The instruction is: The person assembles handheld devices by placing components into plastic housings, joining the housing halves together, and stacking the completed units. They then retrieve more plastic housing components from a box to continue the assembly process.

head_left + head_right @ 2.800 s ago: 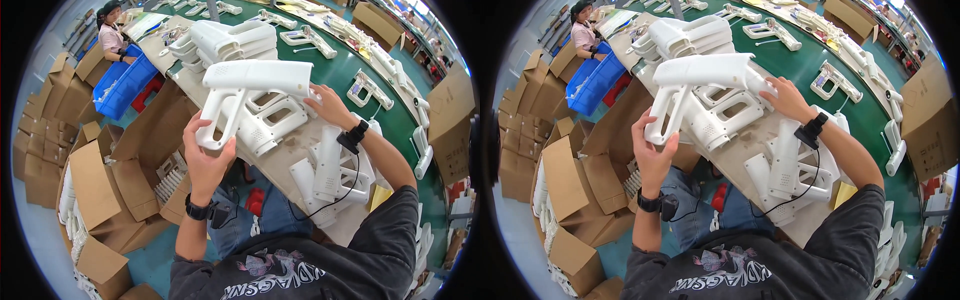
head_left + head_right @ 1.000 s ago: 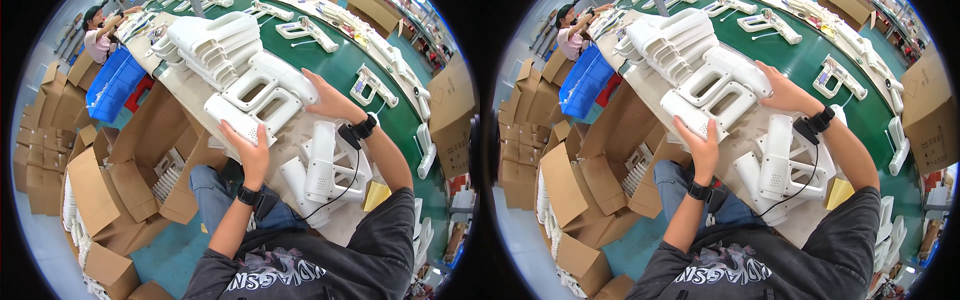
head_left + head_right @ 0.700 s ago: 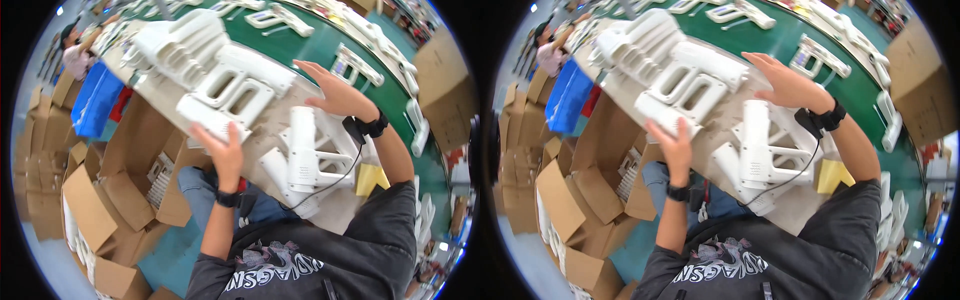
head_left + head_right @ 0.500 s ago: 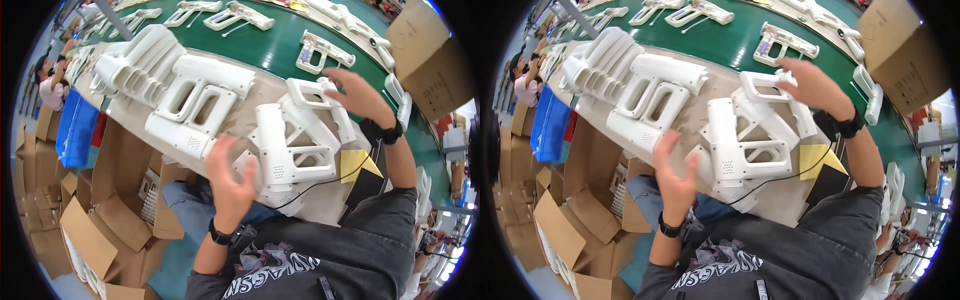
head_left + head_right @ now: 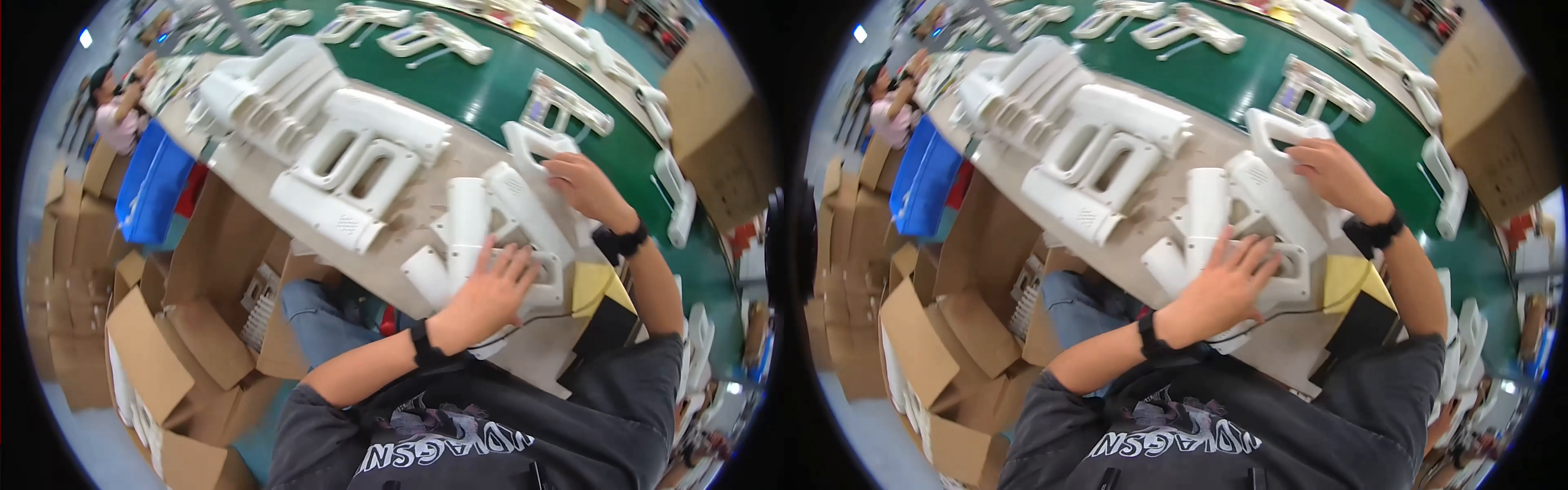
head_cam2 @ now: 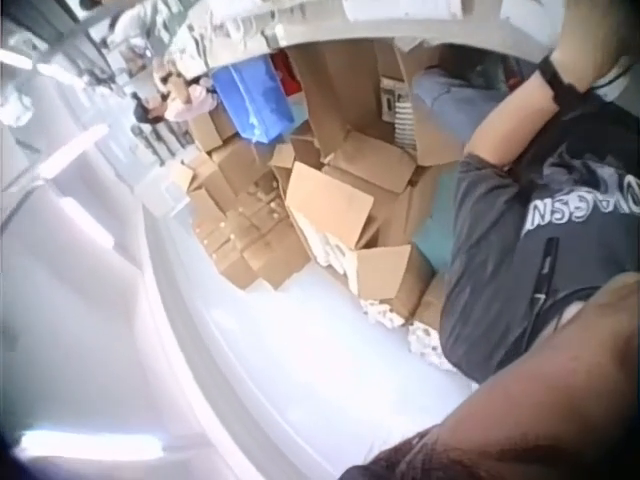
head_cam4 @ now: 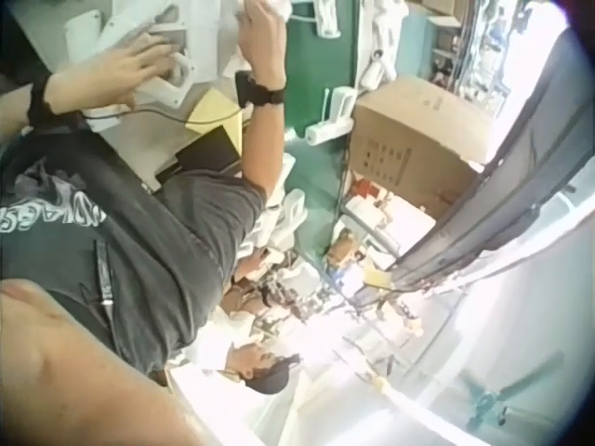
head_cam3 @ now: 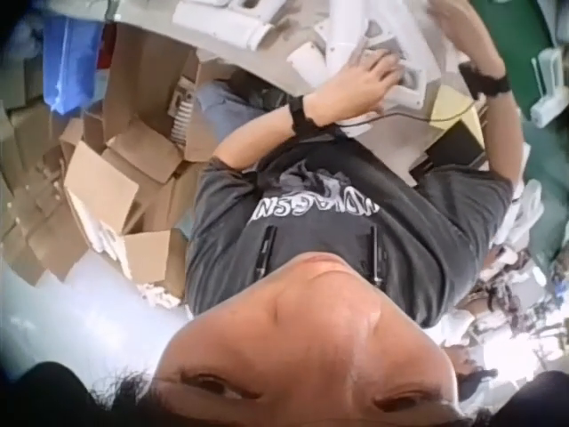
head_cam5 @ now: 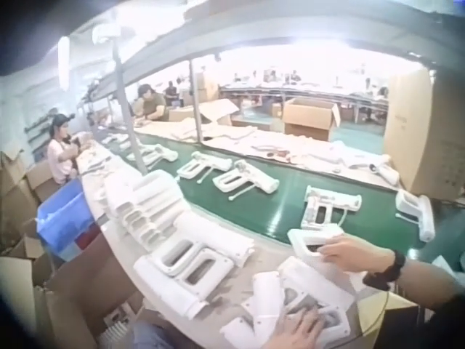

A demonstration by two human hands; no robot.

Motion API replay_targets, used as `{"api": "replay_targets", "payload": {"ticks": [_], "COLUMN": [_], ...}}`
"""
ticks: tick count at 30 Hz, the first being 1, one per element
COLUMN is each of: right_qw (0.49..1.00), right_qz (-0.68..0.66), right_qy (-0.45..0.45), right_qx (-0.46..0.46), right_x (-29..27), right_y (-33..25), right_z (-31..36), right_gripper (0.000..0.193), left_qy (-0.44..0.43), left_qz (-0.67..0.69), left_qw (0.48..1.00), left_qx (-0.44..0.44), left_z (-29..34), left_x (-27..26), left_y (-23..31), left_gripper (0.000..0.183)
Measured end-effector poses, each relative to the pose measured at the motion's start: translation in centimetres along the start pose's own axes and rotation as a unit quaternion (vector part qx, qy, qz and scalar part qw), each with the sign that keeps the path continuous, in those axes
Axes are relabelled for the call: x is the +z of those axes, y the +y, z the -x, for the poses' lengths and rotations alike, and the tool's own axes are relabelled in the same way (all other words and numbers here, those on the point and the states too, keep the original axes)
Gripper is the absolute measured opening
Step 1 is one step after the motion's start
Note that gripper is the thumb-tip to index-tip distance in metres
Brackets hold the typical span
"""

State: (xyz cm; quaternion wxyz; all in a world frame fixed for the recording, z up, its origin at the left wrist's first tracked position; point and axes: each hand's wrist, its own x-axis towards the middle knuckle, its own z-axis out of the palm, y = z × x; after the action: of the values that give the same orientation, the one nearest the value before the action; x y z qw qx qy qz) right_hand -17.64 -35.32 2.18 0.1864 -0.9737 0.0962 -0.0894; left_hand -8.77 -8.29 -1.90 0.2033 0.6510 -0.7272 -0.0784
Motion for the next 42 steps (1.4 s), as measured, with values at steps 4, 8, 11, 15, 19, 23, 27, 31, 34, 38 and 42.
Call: {"api": "replay_targets", "payload": {"ticks": [4, 8, 11, 15, 19, 23, 27, 31, 34, 38, 42], "right_qw": [0.978, 0.931, 0.911, 0.893, 0.897, 0.901, 0.901, 0.918, 0.942, 0.916, 0.922], "right_qz": [0.101, 0.127, 0.127, 0.165, 0.133, 0.134, 0.101, 0.008, -0.117, -0.102, 0.14], "right_qy": [0.048, 0.015, -0.028, -0.101, -0.089, -0.098, -0.094, -0.039, -0.1, -0.189, 0.08], "right_qx": [-0.176, -0.342, -0.392, -0.407, -0.412, -0.402, -0.412, -0.394, -0.298, -0.339, -0.352], "right_x": [-3.3, -2.4, 1.4, 4.8, 7.0, 7.5, 6.3, 1.6, -2.6, -5.4, -6.1], "right_y": [-7.5, -12.4, -13.8, -15.2, -15.4, -15.8, -15.5, -16.4, -18.3, -18.4, -16.9], "right_z": [-6.2, -15.0, -21.0, -25.0, -26.1, -27.1, -26.9, -24.0, -19.5, -14.4, -13.2], "right_gripper": [0.031, 0.025, 0.021, 0.02, 0.019, 0.024, 0.025, 0.027, 0.03, 0.041, 0.071], "left_qy": [0.056, 0.066, 0.089, 0.112, 0.117, 0.092, 0.087, 0.094, 0.114, 0.124, 0.039], "left_qz": [-0.037, 0.023, -0.021, -0.081, -0.084, -0.08, -0.04, -0.033, -0.049, -0.092, -0.117], "left_qw": [0.997, 0.998, 0.996, 0.988, 0.981, 0.979, 0.975, 0.969, 0.962, 0.969, 0.992], "left_qx": [-0.024, -0.01, -0.02, -0.076, -0.13, -0.165, -0.202, -0.226, -0.245, -0.195, -0.005], "left_z": [0.4, -0.1, 0.3, 1.5, 3.7, 5.4, 6.5, 8.4, 8.8, 8.1, 6.7], "left_x": [1.4, -0.6, -2.7, -4.8, -6.4, -9.0, -12.1, -14.8, -16.1, -18.4, -19.1], "left_y": [-0.6, -0.1, 0.0, -1.4, -1.9, -1.1, -0.6, -1.2, -2.4, -4.7, -5.2], "left_gripper": [0.085, 0.073, 0.065, 0.066, 0.068, 0.07, 0.077, 0.085, 0.086, 0.083, 0.077]}}
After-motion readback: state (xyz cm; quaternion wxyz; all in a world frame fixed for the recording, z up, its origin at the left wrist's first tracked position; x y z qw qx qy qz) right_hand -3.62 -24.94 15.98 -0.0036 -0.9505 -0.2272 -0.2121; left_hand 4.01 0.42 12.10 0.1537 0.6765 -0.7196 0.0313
